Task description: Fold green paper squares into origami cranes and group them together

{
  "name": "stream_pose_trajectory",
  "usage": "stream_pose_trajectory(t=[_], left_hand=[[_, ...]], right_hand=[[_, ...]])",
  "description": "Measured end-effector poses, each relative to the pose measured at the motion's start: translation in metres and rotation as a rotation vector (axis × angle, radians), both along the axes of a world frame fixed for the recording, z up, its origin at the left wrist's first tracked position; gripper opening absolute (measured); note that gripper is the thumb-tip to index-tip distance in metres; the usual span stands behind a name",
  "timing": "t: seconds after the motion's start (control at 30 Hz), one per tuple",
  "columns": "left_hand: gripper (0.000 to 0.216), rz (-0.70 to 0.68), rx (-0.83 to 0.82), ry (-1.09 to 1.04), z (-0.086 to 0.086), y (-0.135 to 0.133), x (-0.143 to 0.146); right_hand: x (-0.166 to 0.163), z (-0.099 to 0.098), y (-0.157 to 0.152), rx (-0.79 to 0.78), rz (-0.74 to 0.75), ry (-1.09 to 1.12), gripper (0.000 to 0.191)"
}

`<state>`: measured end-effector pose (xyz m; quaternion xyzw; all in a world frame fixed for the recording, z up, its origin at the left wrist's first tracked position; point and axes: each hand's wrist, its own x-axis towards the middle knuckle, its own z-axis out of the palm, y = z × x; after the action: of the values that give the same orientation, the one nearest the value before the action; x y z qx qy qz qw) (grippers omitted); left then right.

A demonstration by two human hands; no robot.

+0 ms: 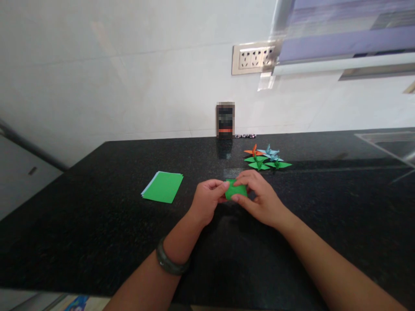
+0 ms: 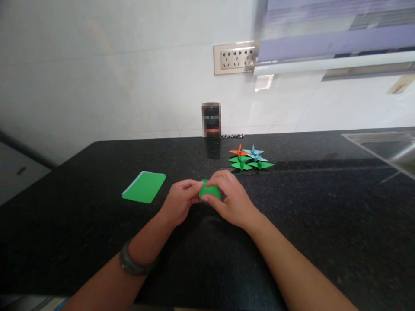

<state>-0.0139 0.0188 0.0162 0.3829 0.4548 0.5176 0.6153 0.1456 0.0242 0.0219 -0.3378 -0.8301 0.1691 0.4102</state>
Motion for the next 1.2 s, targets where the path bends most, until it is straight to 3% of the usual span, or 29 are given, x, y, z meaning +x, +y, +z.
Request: stream_pose_trajectory(t=[0.07, 0.27, 0.53, 0.67, 0.83, 1.2], left_hand=[[0.026, 0.068, -0.009, -0.048, 0.001, 0.0, 0.0], [0.027, 0.047, -0.005, -0.157, 0.003, 0.0, 0.0], [0.038, 0.025, -0.021, -0.229, 0.002, 0.0, -0.002], [0.024, -0.077, -0.059, -0.251, 0.004, -0.001, -0.003], [0.022, -0.017, -0.036, -0.287, 0.005, -0.002, -0.001], [0.019, -0.087, -0.03, -0.418, 0.004, -0.004, 0.005]], right_hand=[[-0.003, -0.003, -0.002, 0.042, -0.041, -0.024, 0.032], [-0.011, -0.013, -0.004, 0.088, -0.096, -0.09, 0.011], [-0.011, -0.014, -0.004, 0.111, -0.113, -0.119, 0.018], [-0.011, -0.011, -0.005, 0.139, -0.097, -0.12, 0.015], [-0.012, -0.01, -0.006, 0.169, -0.162, -0.105, 0.013], [-0.017, -0.012, -0.006, 0.245, -0.283, -0.076, 0.012]])
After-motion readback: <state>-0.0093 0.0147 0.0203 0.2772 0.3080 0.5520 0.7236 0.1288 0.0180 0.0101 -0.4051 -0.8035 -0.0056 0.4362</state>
